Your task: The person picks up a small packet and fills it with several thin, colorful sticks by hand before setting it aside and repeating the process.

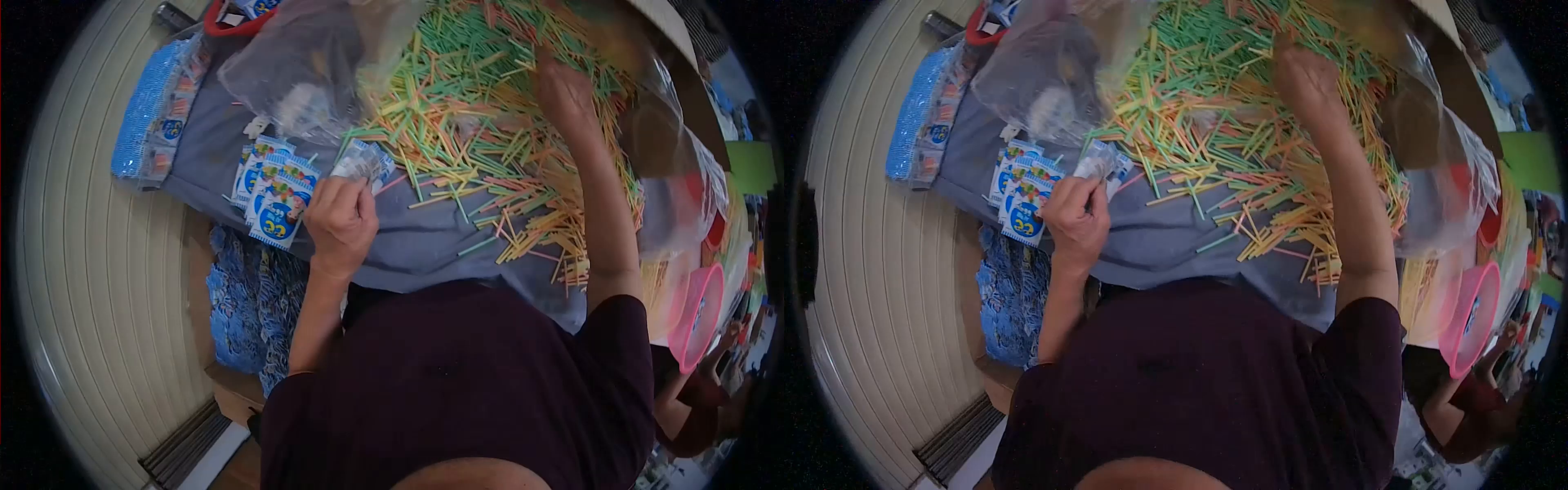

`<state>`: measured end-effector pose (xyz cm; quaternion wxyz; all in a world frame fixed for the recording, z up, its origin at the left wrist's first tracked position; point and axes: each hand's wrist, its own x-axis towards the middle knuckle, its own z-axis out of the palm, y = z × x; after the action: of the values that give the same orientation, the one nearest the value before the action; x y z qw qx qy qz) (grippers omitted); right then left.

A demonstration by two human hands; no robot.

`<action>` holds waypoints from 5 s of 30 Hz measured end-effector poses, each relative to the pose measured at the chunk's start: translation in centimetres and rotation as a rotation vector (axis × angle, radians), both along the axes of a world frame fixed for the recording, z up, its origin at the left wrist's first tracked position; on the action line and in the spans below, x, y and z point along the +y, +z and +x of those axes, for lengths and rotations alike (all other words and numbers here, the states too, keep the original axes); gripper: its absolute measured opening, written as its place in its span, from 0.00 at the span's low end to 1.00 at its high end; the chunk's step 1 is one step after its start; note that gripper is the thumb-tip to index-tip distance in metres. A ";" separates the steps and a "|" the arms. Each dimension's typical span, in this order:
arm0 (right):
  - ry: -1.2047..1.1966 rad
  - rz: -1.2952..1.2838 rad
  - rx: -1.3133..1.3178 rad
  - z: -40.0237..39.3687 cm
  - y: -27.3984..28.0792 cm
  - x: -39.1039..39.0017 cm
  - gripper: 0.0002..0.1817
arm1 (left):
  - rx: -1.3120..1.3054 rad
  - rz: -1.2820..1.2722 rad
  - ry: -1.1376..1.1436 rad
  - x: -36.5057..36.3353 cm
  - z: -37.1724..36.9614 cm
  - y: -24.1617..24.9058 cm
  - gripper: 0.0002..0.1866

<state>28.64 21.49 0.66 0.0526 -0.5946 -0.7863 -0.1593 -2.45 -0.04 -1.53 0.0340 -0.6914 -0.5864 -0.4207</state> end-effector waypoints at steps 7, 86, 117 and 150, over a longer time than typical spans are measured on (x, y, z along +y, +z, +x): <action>0.169 0.138 0.058 7.2 -6.0 -8.9 0.11 | -0.026 -0.231 0.015 0.0 0.0 1.6 0.03; 0.017 -0.179 1.307 6.5 -5.0 -21.3 0.17 | -0.277 -0.179 -0.160 0.3 -4.4 -1.5 0.08; 0.427 -1.000 1.892 -4.4 2.7 -7.8 0.25 | -0.730 -0.176 -0.333 3.1 2.2 2.7 0.07; 0.707 -0.721 1.416 -7.5 6.3 -9.9 0.22 | -1.598 -0.395 -0.703 6.1 8.4 1.8 0.10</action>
<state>21.13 11.57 7.00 0.3840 -0.2551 -0.7098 0.5325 5.97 6.10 0.28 -0.6353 -0.3249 -0.2510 -0.6541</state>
